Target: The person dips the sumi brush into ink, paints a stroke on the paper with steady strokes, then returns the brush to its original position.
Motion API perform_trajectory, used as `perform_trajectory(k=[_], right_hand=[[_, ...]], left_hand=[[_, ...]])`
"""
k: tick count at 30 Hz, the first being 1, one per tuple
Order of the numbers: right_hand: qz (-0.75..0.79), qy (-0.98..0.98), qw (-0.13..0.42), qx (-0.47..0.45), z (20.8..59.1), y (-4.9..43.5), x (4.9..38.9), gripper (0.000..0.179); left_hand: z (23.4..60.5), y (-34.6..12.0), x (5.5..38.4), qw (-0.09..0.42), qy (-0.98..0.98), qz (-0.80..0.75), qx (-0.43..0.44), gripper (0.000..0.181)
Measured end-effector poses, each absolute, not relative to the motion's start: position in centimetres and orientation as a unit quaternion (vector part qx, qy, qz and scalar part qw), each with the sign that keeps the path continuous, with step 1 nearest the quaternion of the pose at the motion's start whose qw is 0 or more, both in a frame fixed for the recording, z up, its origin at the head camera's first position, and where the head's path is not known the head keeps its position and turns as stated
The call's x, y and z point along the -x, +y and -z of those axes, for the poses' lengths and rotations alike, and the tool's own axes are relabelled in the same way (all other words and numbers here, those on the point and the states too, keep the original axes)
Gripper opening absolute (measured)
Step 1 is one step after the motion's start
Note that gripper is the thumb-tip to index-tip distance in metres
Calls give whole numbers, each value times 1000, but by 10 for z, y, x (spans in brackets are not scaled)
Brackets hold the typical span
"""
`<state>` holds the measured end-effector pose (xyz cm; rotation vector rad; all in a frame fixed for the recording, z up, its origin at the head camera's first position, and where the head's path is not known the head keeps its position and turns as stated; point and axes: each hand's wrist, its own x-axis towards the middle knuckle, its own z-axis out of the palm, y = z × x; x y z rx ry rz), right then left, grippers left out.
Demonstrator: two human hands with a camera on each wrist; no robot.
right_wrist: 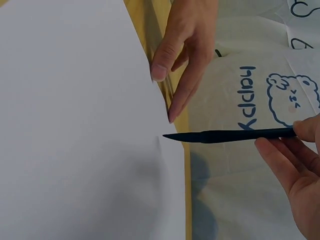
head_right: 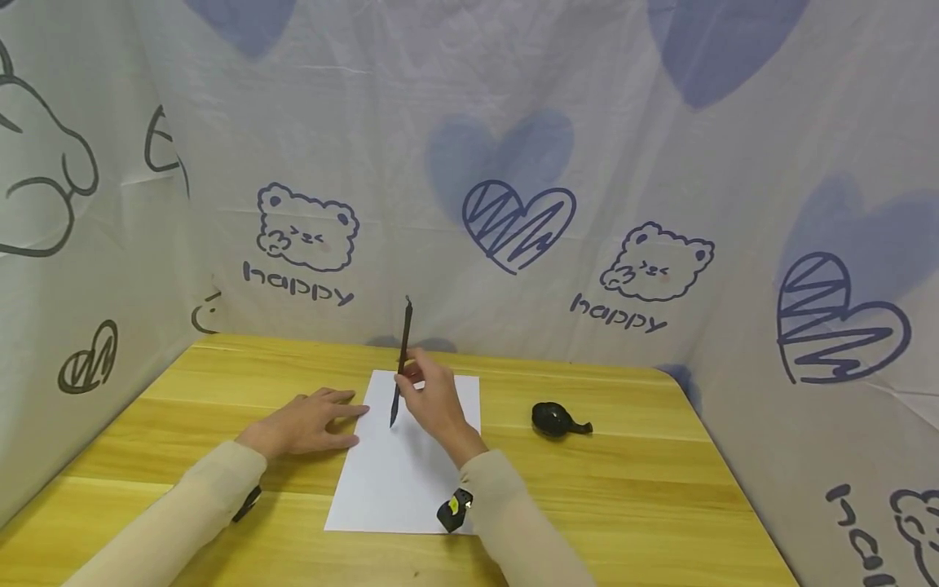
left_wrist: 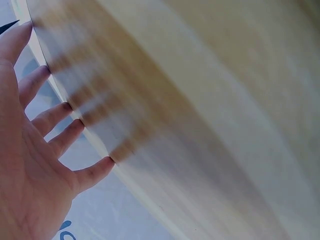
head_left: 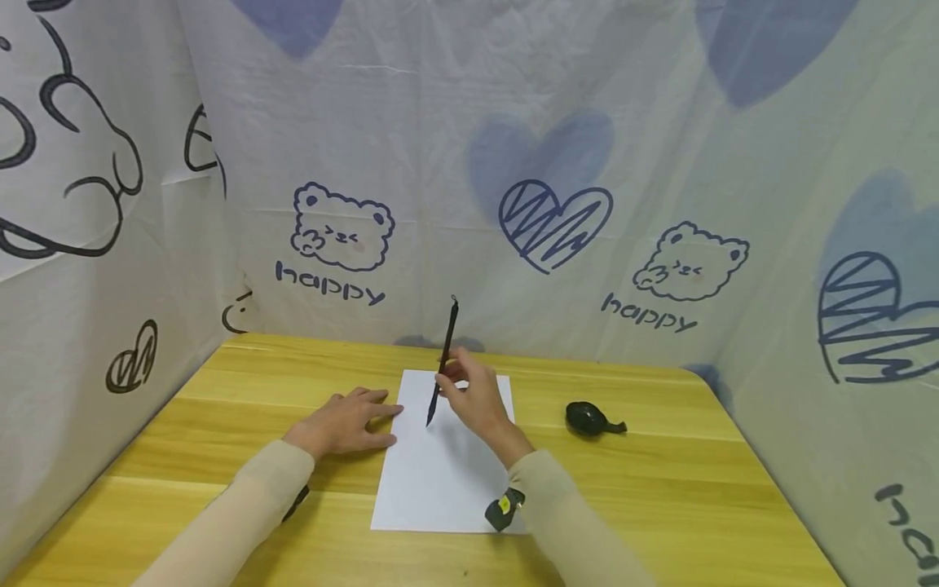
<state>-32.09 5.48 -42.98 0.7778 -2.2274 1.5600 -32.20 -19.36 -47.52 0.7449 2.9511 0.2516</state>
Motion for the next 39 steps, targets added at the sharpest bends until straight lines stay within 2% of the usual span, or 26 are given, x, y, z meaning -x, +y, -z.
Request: perform_trajectory(k=[8, 39], right_hand=[[-519, -795, 172, -261, 429, 51, 317, 18], [-485, -817, 161, -267, 435, 50, 313, 19]], left_hand=[[475, -194, 322, 46, 966, -80, -241, 62], [473, -193, 321, 46, 966, -82, -242, 60]])
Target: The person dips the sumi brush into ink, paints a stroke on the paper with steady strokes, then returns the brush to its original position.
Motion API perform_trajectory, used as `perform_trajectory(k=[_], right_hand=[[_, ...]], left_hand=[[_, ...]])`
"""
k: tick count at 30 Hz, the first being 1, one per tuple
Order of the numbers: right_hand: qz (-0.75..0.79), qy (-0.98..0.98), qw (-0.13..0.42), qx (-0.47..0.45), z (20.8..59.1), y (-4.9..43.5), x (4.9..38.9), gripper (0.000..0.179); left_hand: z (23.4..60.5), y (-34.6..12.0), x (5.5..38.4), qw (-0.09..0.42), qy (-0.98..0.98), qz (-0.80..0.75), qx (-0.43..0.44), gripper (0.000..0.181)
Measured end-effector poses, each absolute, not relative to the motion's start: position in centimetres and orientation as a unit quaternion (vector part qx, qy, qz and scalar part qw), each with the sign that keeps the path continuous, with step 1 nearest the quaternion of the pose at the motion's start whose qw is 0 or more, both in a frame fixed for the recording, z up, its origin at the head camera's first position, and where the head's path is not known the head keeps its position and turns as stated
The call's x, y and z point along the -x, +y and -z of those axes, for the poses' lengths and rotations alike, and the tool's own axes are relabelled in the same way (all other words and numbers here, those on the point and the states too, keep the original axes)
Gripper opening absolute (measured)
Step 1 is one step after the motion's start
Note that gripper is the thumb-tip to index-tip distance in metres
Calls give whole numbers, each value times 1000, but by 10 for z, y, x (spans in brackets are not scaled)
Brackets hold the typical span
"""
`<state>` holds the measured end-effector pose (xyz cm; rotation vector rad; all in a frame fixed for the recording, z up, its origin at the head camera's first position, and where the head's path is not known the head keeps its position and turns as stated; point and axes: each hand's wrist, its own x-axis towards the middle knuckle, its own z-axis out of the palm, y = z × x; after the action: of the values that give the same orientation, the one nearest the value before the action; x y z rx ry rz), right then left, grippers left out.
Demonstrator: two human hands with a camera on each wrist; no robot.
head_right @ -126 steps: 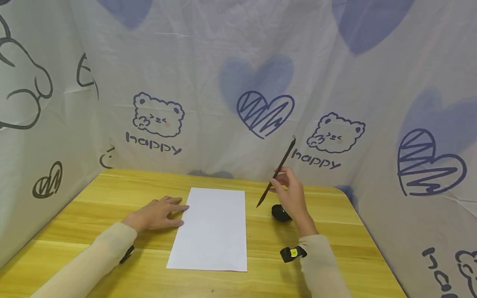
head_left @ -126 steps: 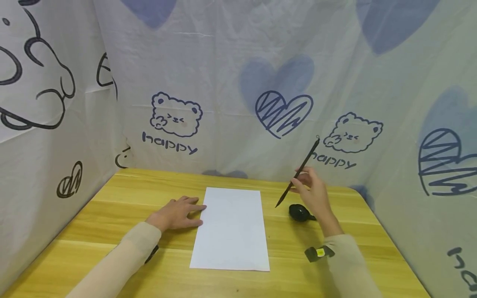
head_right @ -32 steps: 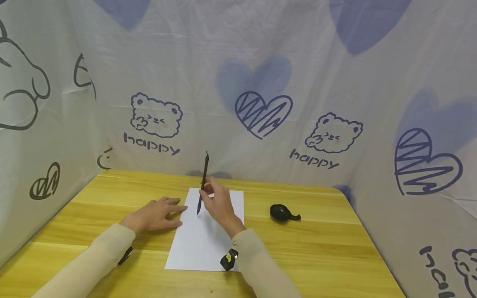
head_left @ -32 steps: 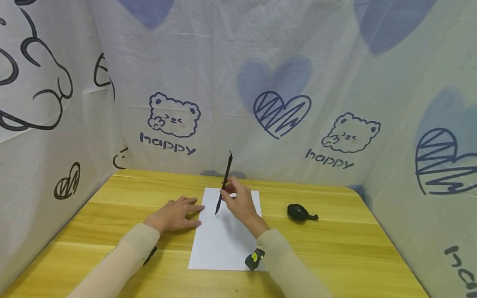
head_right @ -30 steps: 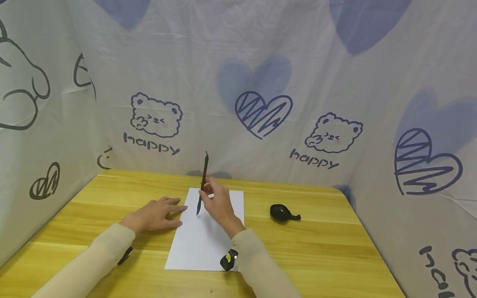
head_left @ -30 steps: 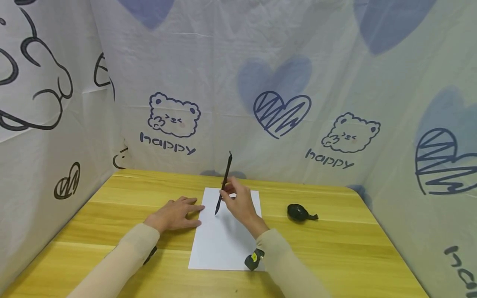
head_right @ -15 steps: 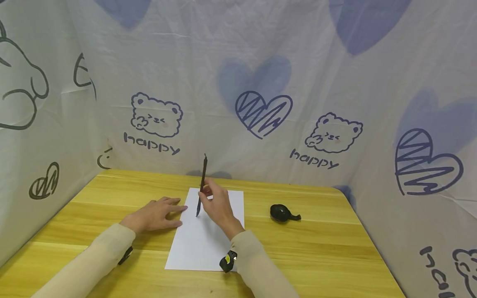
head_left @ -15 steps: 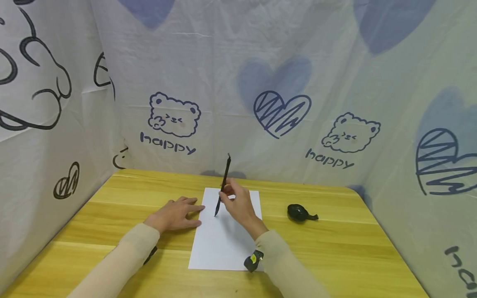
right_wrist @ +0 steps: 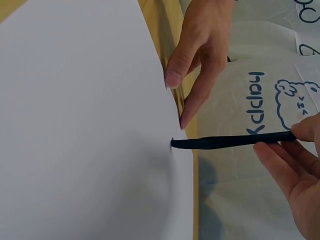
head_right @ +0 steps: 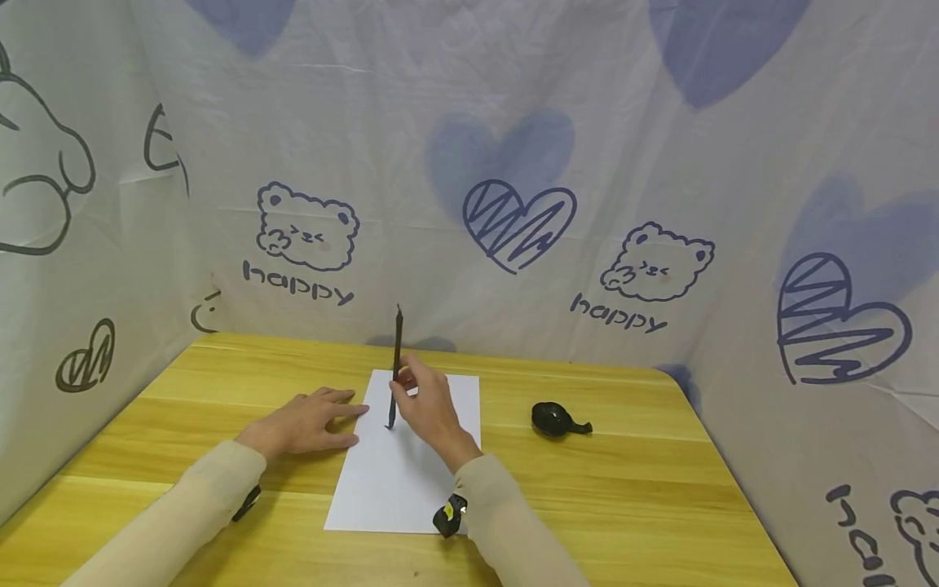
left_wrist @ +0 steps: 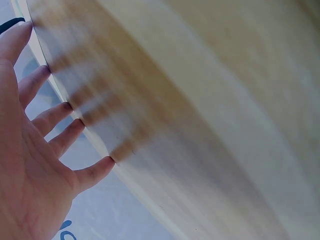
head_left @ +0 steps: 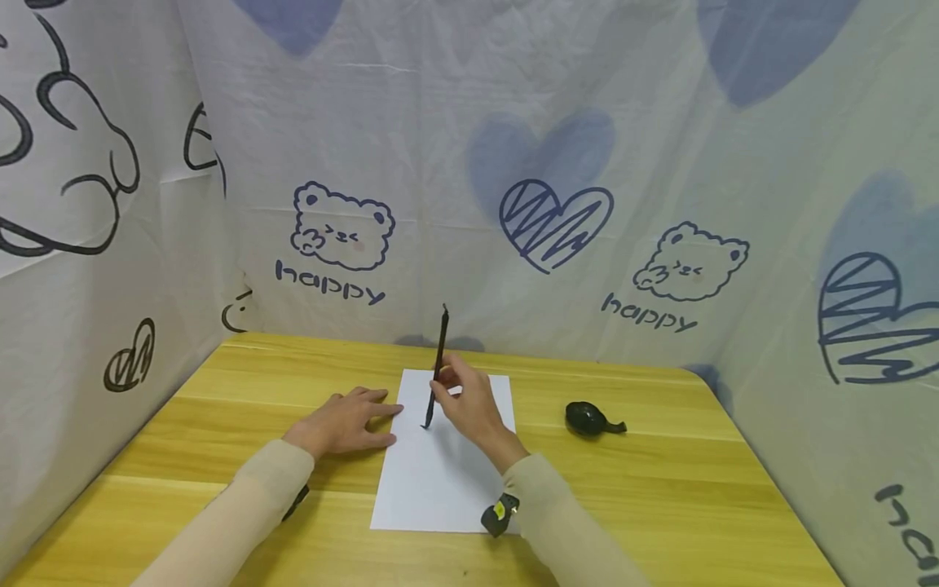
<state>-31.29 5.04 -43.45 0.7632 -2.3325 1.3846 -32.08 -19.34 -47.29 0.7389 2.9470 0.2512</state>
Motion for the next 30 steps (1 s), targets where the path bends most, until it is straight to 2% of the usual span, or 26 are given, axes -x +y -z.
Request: perform_trajectory(k=[30], right_hand=[[-453, -835, 169, -262, 436, 51, 313, 19]], left_hand=[[475, -193, 322, 48, 967, -80, -238, 61]])
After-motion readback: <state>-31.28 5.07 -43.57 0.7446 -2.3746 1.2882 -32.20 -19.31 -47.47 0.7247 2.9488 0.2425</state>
